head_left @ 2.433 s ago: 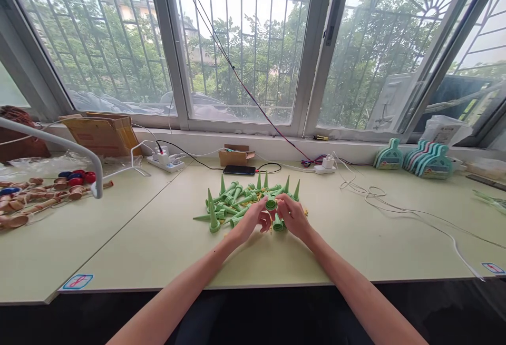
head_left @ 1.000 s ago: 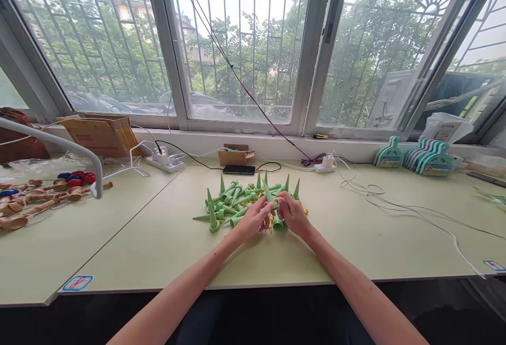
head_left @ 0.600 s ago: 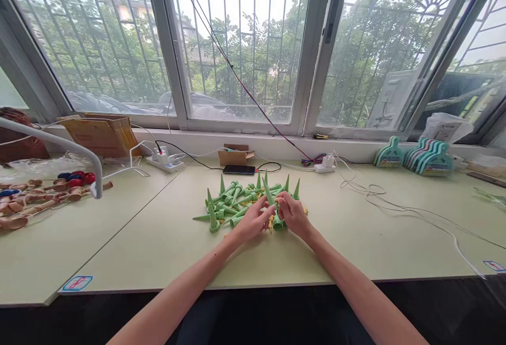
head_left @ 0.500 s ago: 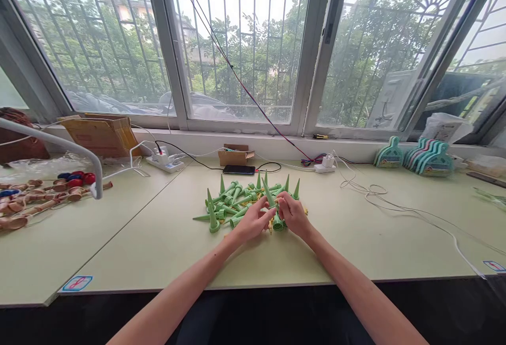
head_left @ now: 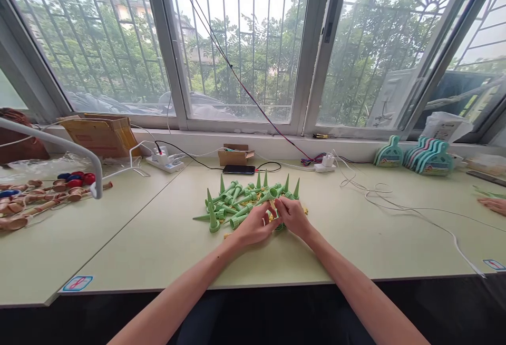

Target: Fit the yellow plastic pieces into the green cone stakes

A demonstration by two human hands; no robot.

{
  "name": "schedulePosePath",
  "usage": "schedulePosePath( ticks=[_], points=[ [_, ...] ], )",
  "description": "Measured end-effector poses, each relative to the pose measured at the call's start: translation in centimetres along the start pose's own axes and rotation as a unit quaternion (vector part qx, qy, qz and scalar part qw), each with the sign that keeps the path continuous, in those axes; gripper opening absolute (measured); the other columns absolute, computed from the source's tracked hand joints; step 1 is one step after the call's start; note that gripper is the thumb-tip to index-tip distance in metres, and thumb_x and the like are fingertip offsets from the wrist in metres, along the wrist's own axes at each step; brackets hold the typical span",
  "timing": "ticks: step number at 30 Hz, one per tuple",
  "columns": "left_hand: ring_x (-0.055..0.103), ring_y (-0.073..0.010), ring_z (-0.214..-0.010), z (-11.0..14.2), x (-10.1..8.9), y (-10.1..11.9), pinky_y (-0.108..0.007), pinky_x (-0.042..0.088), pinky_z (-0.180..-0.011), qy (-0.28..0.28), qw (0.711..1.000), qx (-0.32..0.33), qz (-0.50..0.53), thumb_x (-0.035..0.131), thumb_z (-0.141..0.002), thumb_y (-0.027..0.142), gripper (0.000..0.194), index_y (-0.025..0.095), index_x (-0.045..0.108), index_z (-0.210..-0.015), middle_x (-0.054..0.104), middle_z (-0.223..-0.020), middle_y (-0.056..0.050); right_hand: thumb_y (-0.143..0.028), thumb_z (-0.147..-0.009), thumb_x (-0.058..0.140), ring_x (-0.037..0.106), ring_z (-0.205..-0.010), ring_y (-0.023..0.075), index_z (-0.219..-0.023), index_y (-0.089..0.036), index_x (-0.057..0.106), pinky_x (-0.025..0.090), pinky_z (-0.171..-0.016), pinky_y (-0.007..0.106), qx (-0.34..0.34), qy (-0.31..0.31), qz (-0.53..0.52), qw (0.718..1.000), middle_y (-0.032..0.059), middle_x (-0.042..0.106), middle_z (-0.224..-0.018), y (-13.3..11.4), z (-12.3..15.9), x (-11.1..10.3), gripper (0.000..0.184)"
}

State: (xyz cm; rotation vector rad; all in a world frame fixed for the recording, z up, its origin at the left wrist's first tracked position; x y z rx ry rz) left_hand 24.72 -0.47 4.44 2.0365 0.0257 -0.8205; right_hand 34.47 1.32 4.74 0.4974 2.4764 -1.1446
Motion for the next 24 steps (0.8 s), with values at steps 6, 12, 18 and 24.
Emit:
schedulePosePath(
  ticks=[6,12,18,24],
  points=[
    [0.052,-0.0107,-0.059,-0.1,-0.3,-0.6,-0.022,0.040,-0.051,0.023,0.999,-0.003,-0.032,0.058,-0.086,0.040,0.025,0.015,0.059,-0.088,0.058,-0.073,-0.001,-0.039,-0.099,0.043,0.037,-0.049,0.0100,-0.063,-0.020,0.040,0.029,-0.050,0.024,-0.005,-0.008,-0.005,1.000,-0.0037,0.047,-0.053,-0.7,0.0,-0.1,0.041],
    [0.047,-0.0111,-0.057,-0.2,-0.3,-1.2,-0.023,0.036,-0.051,0.021,0.995,-0.022,-0.091,0.060,-0.083,0.042,0.038,0.016,0.049,-0.058,0.051,-0.059,-0.001,-0.029,-0.096,0.046,0.052,-0.052,0.0121,-0.078,-0.021,0.048,0.037,-0.053,0.023,0.010,-0.046,-0.053,0.997,-0.0008,0.064,-0.067,-1.2,0.2,0.4,0.020],
    [0.047,-0.0120,-0.060,-0.2,-0.4,-0.8,-0.025,0.036,-0.057,0.043,0.990,0.017,-0.135,0.057,-0.083,0.032,0.027,0.016,0.052,-0.062,0.052,-0.061,0.000,-0.023,-0.092,0.047,0.045,-0.048,0.0114,-0.085,-0.022,0.048,0.034,-0.052,0.022,-0.011,-0.039,-0.029,0.999,-0.0056,0.054,-0.058,-1.8,0.2,0.3,0.007],
    [0.049,-0.0126,-0.061,-0.3,0.1,-0.3,-0.025,0.037,-0.060,0.020,0.989,0.036,-0.138,0.050,-0.086,0.024,0.016,0.017,0.056,-0.073,0.056,-0.069,-0.001,-0.019,-0.089,0.047,0.042,-0.048,0.0120,-0.096,-0.021,0.055,0.029,-0.052,0.023,-0.037,-0.043,0.005,0.998,-0.0066,0.047,-0.055,-2.4,0.3,0.3,0.011]
  ],
)
Point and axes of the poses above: each hand's wrist, its own z-axis away from the middle knuckle, its own x-axis out of the palm, y = z × x, the point moved 10 cm from there along -z, towards the middle knuckle
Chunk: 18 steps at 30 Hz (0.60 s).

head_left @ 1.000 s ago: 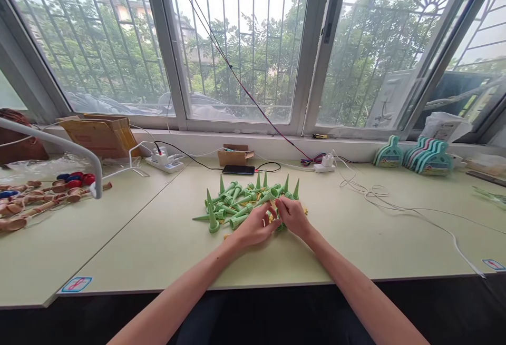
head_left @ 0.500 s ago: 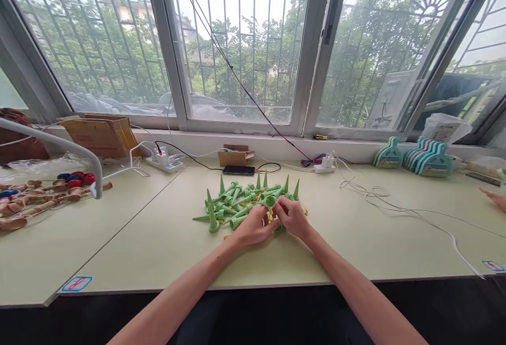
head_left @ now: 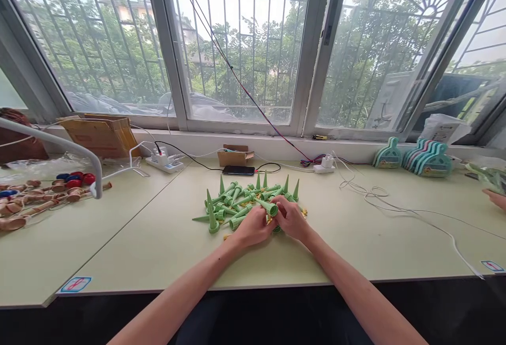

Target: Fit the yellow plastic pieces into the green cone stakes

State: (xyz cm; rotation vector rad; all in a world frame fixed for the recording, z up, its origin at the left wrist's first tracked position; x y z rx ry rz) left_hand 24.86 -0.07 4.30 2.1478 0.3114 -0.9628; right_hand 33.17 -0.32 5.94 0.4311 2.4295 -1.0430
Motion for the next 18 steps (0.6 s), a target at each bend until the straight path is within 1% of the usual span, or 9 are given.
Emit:
schedulePosePath(
  ticks=[4,8,13,16,18],
  points=[
    [0.051,-0.0161,-0.068,0.02,-0.32,0.38,-0.028,0.039,-0.067,-0.003,1.000,0.000,-0.008,0.044,-0.088,0.022,0.021,0.017,0.055,-0.071,0.057,-0.072,-0.002,-0.021,-0.089,0.047,0.041,-0.049,0.0124,-0.096,-0.021,0.059,0.029,-0.051,0.023,-0.013,0.000,-0.006,1.000,-0.0054,0.048,-0.056,-0.11,-0.02,-0.02,0.014],
    [0.053,-0.0185,-0.076,-0.01,-0.37,0.62,-0.030,0.040,-0.072,-0.009,1.000,0.007,0.001,0.038,-0.092,0.024,0.028,0.018,0.056,-0.071,0.061,-0.082,-0.005,-0.025,-0.090,0.047,0.040,-0.050,0.0125,-0.096,-0.020,0.062,0.031,-0.052,0.024,-0.014,-0.002,-0.002,1.000,-0.0044,0.048,-0.056,-0.04,-0.03,0.03,0.016],
    [0.056,-0.0198,-0.084,-0.14,-0.26,0.52,-0.030,0.043,-0.080,-0.006,1.000,0.011,0.021,0.040,-0.089,0.019,0.022,0.018,0.059,-0.079,0.065,-0.092,-0.006,-0.025,-0.091,0.047,0.039,-0.051,0.0118,-0.102,-0.018,0.064,0.033,-0.052,0.023,-0.019,-0.008,-0.022,1.000,-0.0040,0.046,-0.057,-0.36,0.05,0.03,0.022],
    [0.058,-0.0205,-0.090,-0.14,-0.35,0.28,-0.031,0.044,-0.084,0.004,0.999,0.006,0.033,0.041,-0.088,0.017,0.020,0.018,0.061,-0.085,0.066,-0.099,-0.006,-0.024,-0.090,0.048,0.040,-0.051,0.0119,-0.107,-0.018,0.066,0.034,-0.051,0.023,-0.025,-0.019,-0.033,0.999,-0.0024,0.050,-0.060,-0.56,0.13,0.12,0.025],
    [0.059,-0.0209,-0.091,-0.12,-0.36,0.15,-0.032,0.045,-0.084,0.007,0.999,0.005,0.035,0.043,-0.088,0.017,0.020,0.018,0.063,-0.086,0.067,-0.099,-0.007,-0.023,-0.090,0.049,0.041,-0.052,0.0119,-0.109,-0.018,0.067,0.035,-0.052,0.023,-0.028,-0.023,-0.037,0.999,-0.0008,0.054,-0.063,-0.66,0.15,0.13,0.027]
  ],
)
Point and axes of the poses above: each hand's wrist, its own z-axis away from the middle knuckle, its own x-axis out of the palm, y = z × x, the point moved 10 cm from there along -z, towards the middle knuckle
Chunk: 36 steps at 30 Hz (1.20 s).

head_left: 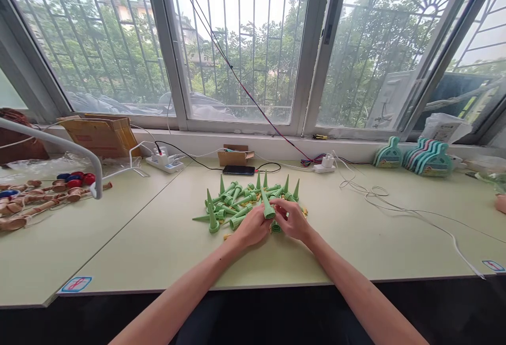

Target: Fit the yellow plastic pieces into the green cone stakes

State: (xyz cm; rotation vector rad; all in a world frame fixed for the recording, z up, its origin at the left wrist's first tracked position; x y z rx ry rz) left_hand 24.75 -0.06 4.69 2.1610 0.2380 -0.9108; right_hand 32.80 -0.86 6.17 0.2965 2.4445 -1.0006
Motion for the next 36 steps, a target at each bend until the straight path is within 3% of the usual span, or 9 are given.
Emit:
schedulePosePath(
  ticks=[7,17,23,27,31,36],
  points=[
    [0.058,-0.0189,-0.076,-0.1,-0.2,-0.9,-0.030,0.045,-0.074,0.007,0.999,-0.028,-0.019,0.043,-0.090,0.020,0.027,0.015,0.067,-0.078,0.067,-0.080,-0.006,-0.020,-0.088,0.051,0.044,-0.053,0.0110,-0.108,-0.019,0.070,0.040,-0.053,0.023,-0.004,-0.005,-0.010,1.000,0.0030,0.065,-0.075,-0.1,0.0,0.2,0.028],
    [0.056,-0.0179,-0.070,-0.2,0.1,-1.5,-0.029,0.042,-0.068,0.004,0.998,-0.045,-0.031,0.047,-0.086,0.021,0.022,0.017,0.067,-0.076,0.068,-0.078,-0.005,-0.024,-0.088,0.054,0.049,-0.057,0.0118,-0.100,-0.020,0.069,0.043,-0.055,0.025,0.009,0.024,-0.003,1.000,0.0055,0.068,-0.085,0.8,-0.2,0.0,0.019],
    [0.041,-0.0114,-0.051,-0.2,-0.4,-1.5,-0.024,0.034,-0.054,0.038,0.997,-0.066,-0.001,0.049,-0.089,0.035,0.033,0.018,0.055,-0.062,0.048,-0.052,0.002,-0.028,-0.091,0.055,0.050,-0.056,0.0109,-0.092,-0.020,0.065,0.041,-0.054,0.024,0.025,0.065,0.004,0.998,0.0035,0.065,-0.085,1.0,-0.3,-0.9,0.013],
    [0.042,-0.0085,-0.049,-0.1,-1.2,-1.6,-0.021,0.033,-0.048,0.064,0.989,-0.100,0.091,0.060,-0.083,0.043,0.026,0.017,0.061,-0.082,0.053,-0.063,0.003,-0.030,-0.095,0.052,0.053,-0.060,0.0121,-0.092,-0.020,0.064,0.043,-0.056,0.024,0.027,0.084,0.013,0.996,0.0044,0.063,-0.086,1.1,-0.2,-1.4,0.016],
    [0.042,-0.0064,-0.046,0.0,-1.2,-2.1,-0.019,0.032,-0.044,0.057,0.971,-0.129,0.192,0.066,-0.080,0.046,0.046,0.018,0.052,-0.115,0.053,-0.068,0.005,-0.028,-0.097,0.048,0.055,-0.067,0.0139,-0.092,-0.020,0.063,0.045,-0.061,0.025,0.014,0.091,0.025,0.995,0.0051,0.062,-0.087,1.0,-0.3,-1.6,0.018],
    [0.042,-0.0044,-0.044,0.0,-1.7,-2.8,-0.019,0.033,-0.043,0.094,0.954,-0.148,0.243,0.059,-0.085,0.055,0.042,0.018,0.052,-0.104,0.057,-0.079,0.002,-0.029,-0.098,0.047,0.053,-0.066,0.0145,-0.091,-0.020,0.061,0.042,-0.060,0.025,0.009,0.096,0.050,0.994,0.0043,0.059,-0.084,1.0,-0.4,-1.6,0.018]
  ],
)
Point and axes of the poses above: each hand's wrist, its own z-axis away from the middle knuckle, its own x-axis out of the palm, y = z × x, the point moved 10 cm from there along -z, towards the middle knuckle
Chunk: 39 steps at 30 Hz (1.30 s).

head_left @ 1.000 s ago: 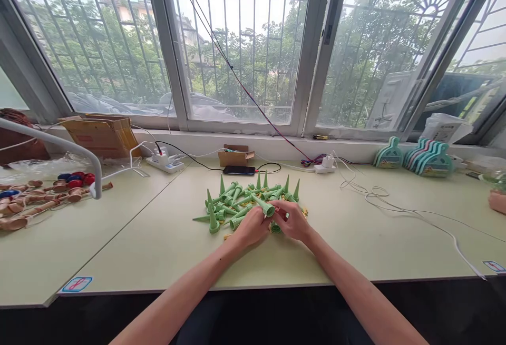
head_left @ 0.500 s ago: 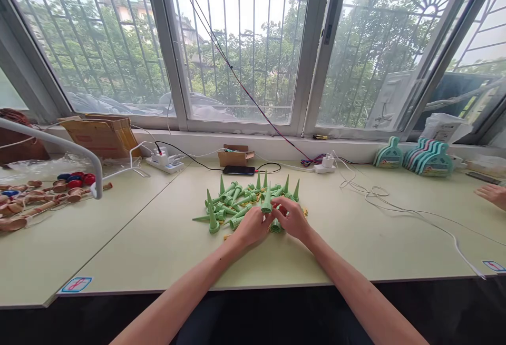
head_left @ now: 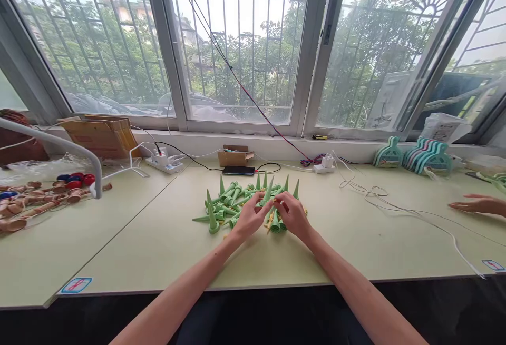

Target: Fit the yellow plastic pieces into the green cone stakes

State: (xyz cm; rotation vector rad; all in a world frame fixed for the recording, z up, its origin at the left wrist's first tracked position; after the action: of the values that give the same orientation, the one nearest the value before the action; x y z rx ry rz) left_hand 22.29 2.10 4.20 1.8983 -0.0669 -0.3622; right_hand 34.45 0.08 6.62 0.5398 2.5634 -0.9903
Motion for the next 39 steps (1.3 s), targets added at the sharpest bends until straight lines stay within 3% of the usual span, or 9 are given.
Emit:
schedulePosePath(
  ticks=[8,15,29,34,39],
  points=[
    [0.033,-0.0058,-0.036,0.0,0.5,0.4,-0.019,0.025,-0.039,-0.013,0.998,-0.004,0.058,0.049,-0.091,0.056,0.039,0.018,0.050,-0.081,0.037,-0.046,0.009,-0.033,-0.097,0.051,0.046,-0.058,0.0114,-0.088,-0.020,0.060,0.040,-0.059,0.025,0.009,0.002,-0.009,1.000,0.0023,0.058,-0.083,0.3,0.0,-0.1,0.018],
    [0.034,-0.0065,-0.035,0.0,0.8,0.1,-0.019,0.024,-0.038,-0.039,0.997,-0.009,0.063,0.046,-0.094,0.054,0.041,0.018,0.050,-0.076,0.037,-0.042,0.008,-0.037,-0.098,0.050,0.047,-0.058,0.0115,-0.082,-0.019,0.058,0.039,-0.058,0.025,0.016,-0.010,-0.015,1.000,0.0017,0.058,-0.079,0.5,0.0,0.1,0.025],
    [0.045,-0.0038,-0.042,0.2,0.7,-0.4,-0.018,0.032,-0.037,-0.047,0.998,0.008,0.039,0.050,-0.091,0.055,0.039,0.017,0.056,-0.098,0.058,-0.079,0.001,-0.037,-0.096,0.051,0.041,-0.054,0.0109,-0.074,-0.019,0.052,0.033,-0.053,0.023,0.020,-0.017,-0.030,0.999,-0.0019,0.052,-0.064,1.0,0.4,0.3,0.028],
    [0.045,-0.0076,-0.040,0.3,0.7,-0.6,-0.018,0.035,-0.037,-0.042,0.999,0.001,0.023,0.053,-0.090,0.051,0.040,0.016,0.055,-0.110,0.044,-0.053,0.008,-0.037,-0.096,0.051,0.037,-0.053,0.0107,-0.074,-0.020,0.051,0.031,-0.052,0.023,0.027,-0.024,-0.031,0.999,-0.0036,0.045,-0.061,1.3,0.5,0.5,0.028],
    [0.045,-0.0074,-0.039,0.4,0.8,-0.3,-0.017,0.036,-0.038,-0.048,0.999,0.021,0.008,0.052,-0.092,0.045,0.036,0.018,0.054,-0.116,0.044,-0.051,0.008,-0.037,-0.096,0.050,0.036,-0.053,0.0110,-0.074,-0.020,0.051,0.031,-0.053,0.023,0.027,-0.028,-0.032,0.999,-0.0036,0.044,-0.060,1.3,0.4,0.5,0.028]
  ],
)
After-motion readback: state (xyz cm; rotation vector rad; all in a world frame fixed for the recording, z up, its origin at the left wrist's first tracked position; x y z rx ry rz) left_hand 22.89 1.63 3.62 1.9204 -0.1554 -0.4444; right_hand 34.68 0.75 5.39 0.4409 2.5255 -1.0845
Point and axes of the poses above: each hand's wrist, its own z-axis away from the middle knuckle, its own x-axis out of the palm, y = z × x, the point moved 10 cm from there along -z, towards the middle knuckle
